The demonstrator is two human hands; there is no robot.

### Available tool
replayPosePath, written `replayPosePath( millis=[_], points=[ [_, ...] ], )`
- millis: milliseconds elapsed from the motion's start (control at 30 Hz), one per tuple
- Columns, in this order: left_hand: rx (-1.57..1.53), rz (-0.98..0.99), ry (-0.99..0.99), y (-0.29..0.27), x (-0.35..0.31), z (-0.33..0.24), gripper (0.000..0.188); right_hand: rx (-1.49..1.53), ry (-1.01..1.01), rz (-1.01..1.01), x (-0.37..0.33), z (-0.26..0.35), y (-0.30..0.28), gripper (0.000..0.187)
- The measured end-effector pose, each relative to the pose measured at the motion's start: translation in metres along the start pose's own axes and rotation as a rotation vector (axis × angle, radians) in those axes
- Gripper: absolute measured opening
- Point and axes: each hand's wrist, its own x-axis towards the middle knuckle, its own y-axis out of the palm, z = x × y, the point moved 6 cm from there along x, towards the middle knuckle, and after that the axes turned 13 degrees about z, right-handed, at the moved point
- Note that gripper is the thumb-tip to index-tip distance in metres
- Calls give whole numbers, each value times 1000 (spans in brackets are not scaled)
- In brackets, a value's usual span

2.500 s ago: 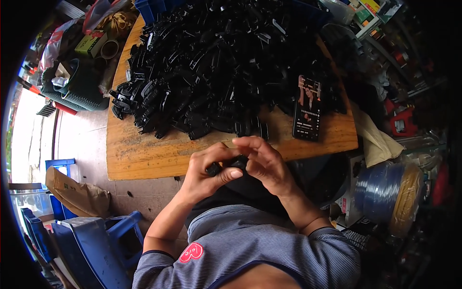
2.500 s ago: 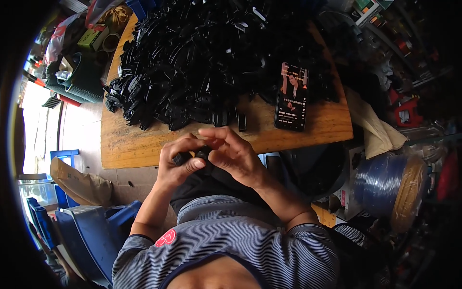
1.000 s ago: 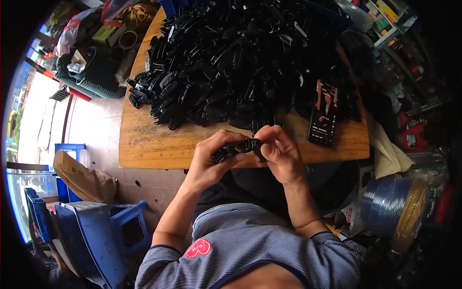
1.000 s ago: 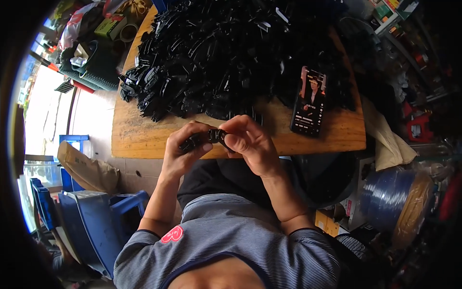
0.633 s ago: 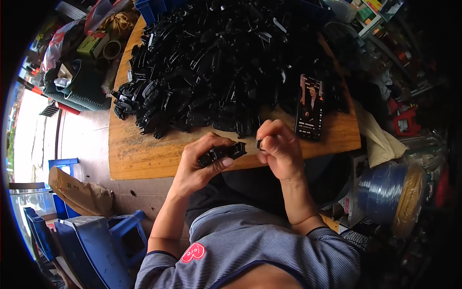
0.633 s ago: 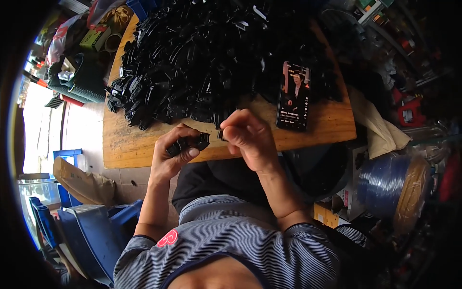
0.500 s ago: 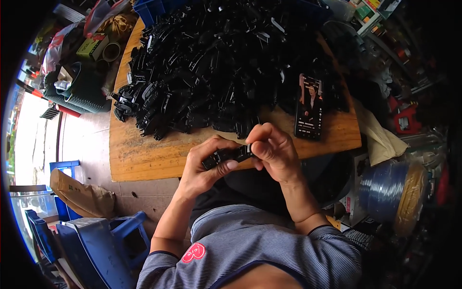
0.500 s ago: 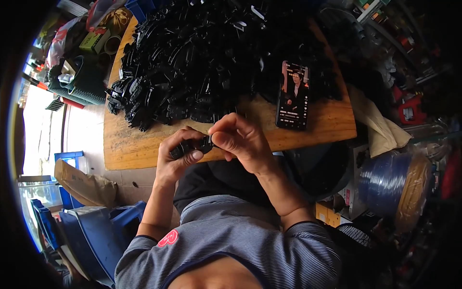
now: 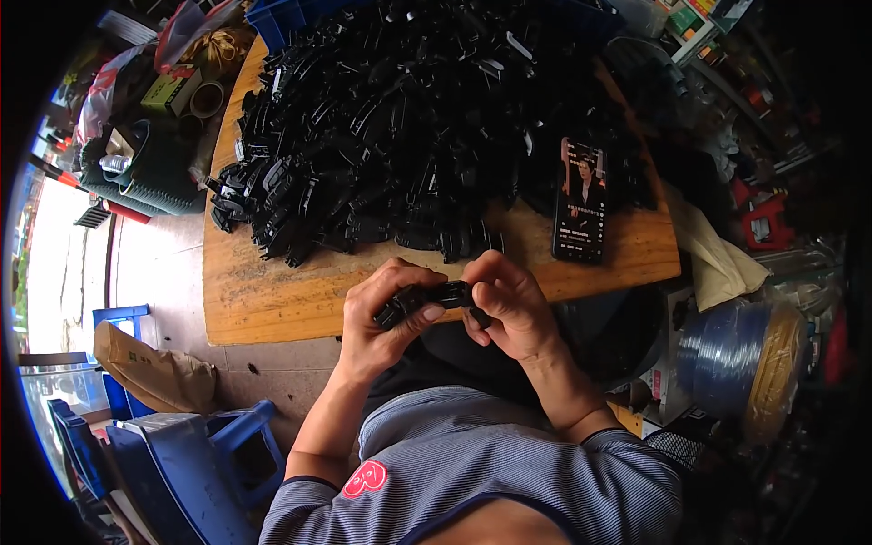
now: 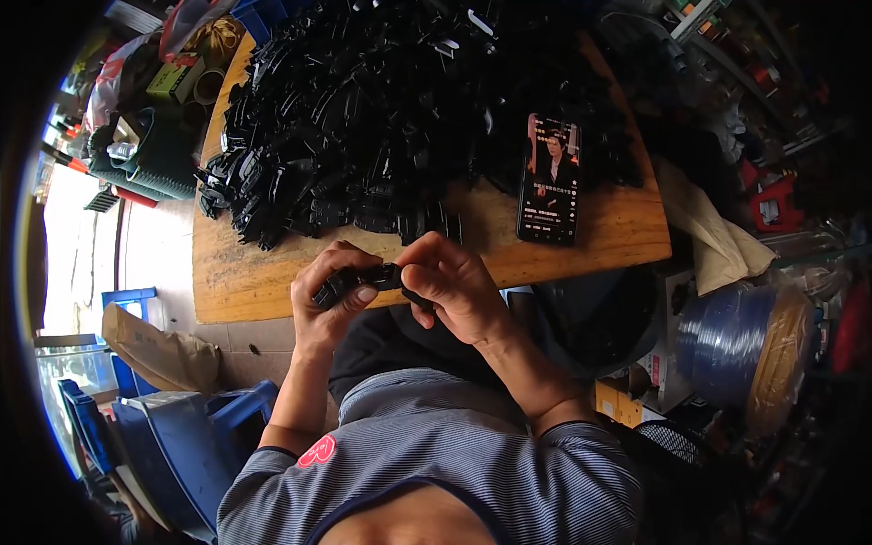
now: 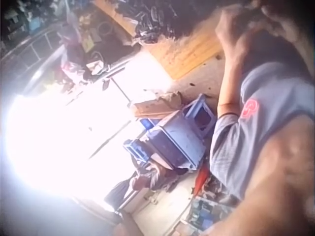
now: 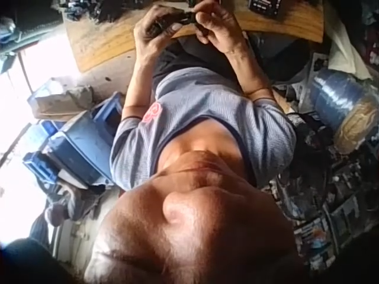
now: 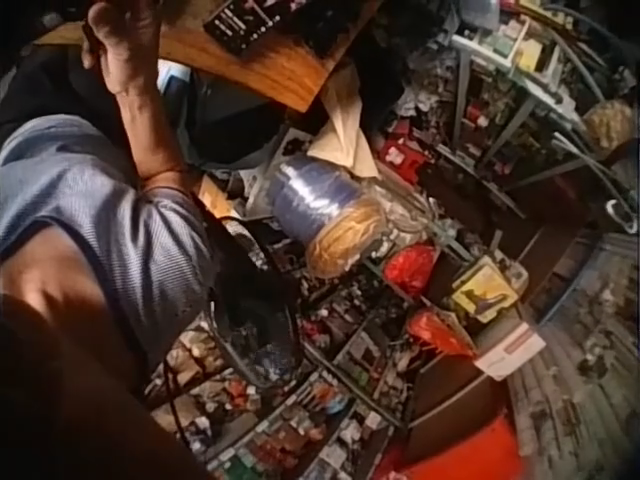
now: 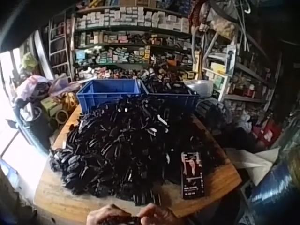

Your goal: Manually assembling small black plastic hardware components at a workbench.

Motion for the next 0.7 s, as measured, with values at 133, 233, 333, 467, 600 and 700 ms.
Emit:
replayPosePath(
  millis=[133, 233, 333, 467, 600, 700],
  points=[
    [-97, -11, -18, 4, 0, 4, 26, -73, -59, 5, -3, 5, 5, 20],
    [-39, -9, 23, 3, 0, -1, 26, -87, -65, 17, -4, 3, 1, 20],
    [-206, -50, -92, 13, -7, 11, 25, -127, -56, -10, -3, 6, 6, 21],
    [-698, -32, -341, 35, -20, 36, 33, -951, -347, 15, 1, 28, 22, 27],
    [-586, 112, -335, 37, -17, 25, 43, -1203, -427, -178, -8, 29, 21, 27],
    [-596, 57, -501, 34, -30, 38, 38, -1249, -336, -25, -1, 28, 27, 26]
  ],
)
